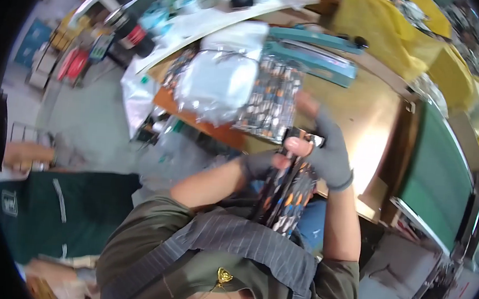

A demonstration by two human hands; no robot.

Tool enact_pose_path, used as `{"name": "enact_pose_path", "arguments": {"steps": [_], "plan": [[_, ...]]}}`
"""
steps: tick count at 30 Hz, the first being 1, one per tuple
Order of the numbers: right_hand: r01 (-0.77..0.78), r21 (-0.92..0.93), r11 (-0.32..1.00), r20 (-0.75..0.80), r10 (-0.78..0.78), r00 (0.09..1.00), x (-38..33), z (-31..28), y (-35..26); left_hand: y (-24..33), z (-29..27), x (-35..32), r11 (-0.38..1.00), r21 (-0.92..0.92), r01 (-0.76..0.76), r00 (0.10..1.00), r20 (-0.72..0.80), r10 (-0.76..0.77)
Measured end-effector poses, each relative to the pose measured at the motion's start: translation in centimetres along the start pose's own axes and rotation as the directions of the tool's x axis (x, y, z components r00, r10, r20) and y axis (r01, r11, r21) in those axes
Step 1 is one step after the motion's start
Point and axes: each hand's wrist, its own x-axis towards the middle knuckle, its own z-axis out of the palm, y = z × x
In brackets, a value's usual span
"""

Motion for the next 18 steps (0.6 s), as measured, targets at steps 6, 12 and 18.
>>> {"name": "enact_pose_path", "arguments": {"steps": [6, 12, 18], "plan": [[-0.308, 0.403, 0.862, 0.192, 0.25, 0.949, -0.8, 1.0, 8.0, 6.1, -4.7, -7.6, 0.464, 0.85, 0.248, 0.88, -0.398, 0.259], [-0.303, 0.426, 0.852, 0.202, 0.236, 0.95, 1.1, 4.6, 7.6, 17.5, -15.5, -13.2, -0.153, 0.772, 0.616, 0.483, -0.218, 0.848], [-0.325, 0.449, 0.832, 0.204, 0.259, 0.944, 0.9, 3.4, 7.0, 15.8, -4.0, -9.5, 0.3, 0.903, -0.306, 0.425, -0.152, 0.892]]}}
